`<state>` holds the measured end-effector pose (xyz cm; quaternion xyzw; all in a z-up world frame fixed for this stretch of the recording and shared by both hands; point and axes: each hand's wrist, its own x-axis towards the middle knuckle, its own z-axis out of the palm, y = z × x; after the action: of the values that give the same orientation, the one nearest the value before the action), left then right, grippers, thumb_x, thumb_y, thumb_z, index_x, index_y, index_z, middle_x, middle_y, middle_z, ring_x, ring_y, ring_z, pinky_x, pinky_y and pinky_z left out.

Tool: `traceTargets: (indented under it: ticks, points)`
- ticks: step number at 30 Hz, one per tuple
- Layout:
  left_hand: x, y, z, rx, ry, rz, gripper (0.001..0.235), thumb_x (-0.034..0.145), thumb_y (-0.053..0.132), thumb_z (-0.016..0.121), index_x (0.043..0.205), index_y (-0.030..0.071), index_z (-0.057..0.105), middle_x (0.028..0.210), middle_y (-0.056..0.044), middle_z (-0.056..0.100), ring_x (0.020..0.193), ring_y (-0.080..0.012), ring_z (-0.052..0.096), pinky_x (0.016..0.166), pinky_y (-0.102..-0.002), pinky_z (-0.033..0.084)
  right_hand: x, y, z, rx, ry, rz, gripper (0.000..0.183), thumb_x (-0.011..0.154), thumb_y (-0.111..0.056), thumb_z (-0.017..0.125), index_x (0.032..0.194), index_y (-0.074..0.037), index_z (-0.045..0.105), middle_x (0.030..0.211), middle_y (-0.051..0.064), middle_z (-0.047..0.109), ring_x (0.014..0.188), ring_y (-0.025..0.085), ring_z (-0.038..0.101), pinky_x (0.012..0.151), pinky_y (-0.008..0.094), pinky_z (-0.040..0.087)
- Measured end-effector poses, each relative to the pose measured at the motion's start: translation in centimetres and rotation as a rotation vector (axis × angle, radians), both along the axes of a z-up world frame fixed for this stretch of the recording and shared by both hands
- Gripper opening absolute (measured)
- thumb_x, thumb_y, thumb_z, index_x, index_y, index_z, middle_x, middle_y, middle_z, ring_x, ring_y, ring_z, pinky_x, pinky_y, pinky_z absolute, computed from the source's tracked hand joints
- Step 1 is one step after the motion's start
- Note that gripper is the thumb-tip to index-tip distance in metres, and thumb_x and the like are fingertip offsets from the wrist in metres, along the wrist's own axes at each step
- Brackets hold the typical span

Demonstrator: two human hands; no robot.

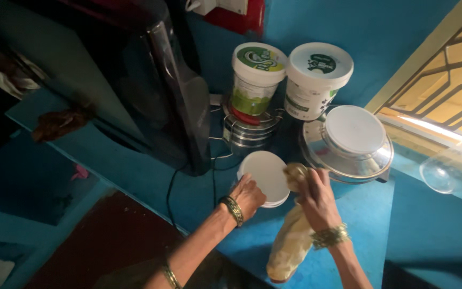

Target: The person wipes the exterior of a white plastic container and a clear plastic container with a cloth on a blue countertop. The person then places the containers on the windowsill.

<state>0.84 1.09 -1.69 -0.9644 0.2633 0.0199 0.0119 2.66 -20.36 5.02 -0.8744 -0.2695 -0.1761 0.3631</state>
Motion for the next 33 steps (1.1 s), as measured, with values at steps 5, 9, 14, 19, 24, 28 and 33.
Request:
traceTargets:
  ticks: [5, 9, 14, 19, 24, 28, 33]
  points:
    - [-0.3, 1.2, 1.8, -0.251, -0.246, -0.05, 0.022, 0.075, 0.008, 0.072, 0.094, 0.015, 0.081, 0.131, -0.014, 0.065, 0.14, -0.0336, 0.046, 0.123, -0.054, 0.024, 0.9, 3.7, -2.1, 0.238, 0.246, 0.164, 0.037, 0.093, -0.017, 0.061, 0.116, 0.006, 0.044, 0.102, 0.024, 0.058, 0.084, 0.039, 0.065, 0.074, 0.044, 0.052]
    - [-0.6, 1.9, 2.7, -0.427, 0.003, 0.104, 0.037, 0.061, 0.01, 0.076, 0.099, 0.007, 0.077, 0.154, -0.024, 0.04, 0.147, -0.0422, 0.025, 0.121, -0.054, 0.017, 1.4, 4.7, -7.6, 0.102, 0.299, 0.168, 0.026, 0.098, -0.016, 0.061, 0.113, 0.001, 0.049, 0.098, 0.024, 0.062, 0.09, 0.043, 0.064, 0.078, 0.046, 0.051]
    - [-0.8, 1.1, 2.0, -1.082, -0.104, 0.141, 0.029, 0.084, 0.012, 0.063, 0.111, 0.002, 0.06, 0.139, -0.023, 0.048, 0.137, -0.0419, 0.044, 0.116, -0.049, 0.042, 3.1, 3.5, -12.5, -0.188, -0.326, 0.44, 0.038, 0.094, -0.008, 0.061, 0.129, 0.004, 0.052, 0.114, 0.03, 0.064, 0.103, 0.046, 0.062, 0.087, 0.044, 0.051]
    - [1.3, -1.7, 2.5, -1.197, -0.212, 0.258, 0.041, 0.076, 0.001, 0.055, 0.117, 0.002, 0.064, 0.126, -0.019, 0.059, 0.122, -0.0375, 0.059, 0.104, -0.046, 0.051, 2.4, 4.1, -13.8, -0.049, 0.477, 0.314, 0.04, 0.086, -0.019, 0.065, 0.122, -0.003, 0.062, 0.112, 0.021, 0.071, 0.108, 0.037, 0.068, 0.088, 0.045, 0.053]
    - [1.7, -1.7, 3.0, -1.249, 0.057, 0.285, 0.048, 0.08, -0.005, 0.045, 0.117, 0.007, 0.073, 0.113, -0.014, 0.077, 0.109, -0.0304, 0.073, 0.094, -0.036, 0.059, 2.9, 4.7, -15.4, -0.492, 0.198, 0.291, 0.032, 0.086, -0.024, 0.061, 0.113, -0.01, 0.069, 0.113, 0.018, 0.072, 0.106, 0.036, 0.068, 0.093, 0.047, 0.052]
    - [1.5, -1.2, 2.8, -1.432, 0.188, 0.255, 0.051, 0.076, -0.005, 0.043, 0.117, 0.004, 0.072, 0.115, -0.013, 0.077, 0.113, -0.0262, 0.074, 0.102, -0.036, 0.055, 5.4, 5.3, -19.9, -0.646, 0.547, 0.305, 0.03, 0.096, -0.03, 0.056, 0.115, -0.013, 0.07, 0.113, 0.015, 0.075, 0.11, 0.028, 0.07, 0.095, 0.042, 0.053]
    - [2.3, -1.9, 2.0, -1.419, 0.254, 0.361, 0.044, 0.082, 0.003, 0.047, 0.116, 0.009, 0.075, 0.116, -0.008, 0.077, 0.108, -0.0215, 0.075, 0.098, -0.033, 0.058, 7.2, 6.1, -27.0, 0.044, 0.591, 0.392, 0.044, 0.096, -0.025, 0.059, 0.134, -0.002, 0.056, 0.127, 0.017, 0.065, 0.119, 0.027, 0.063, 0.095, 0.044, 0.05]
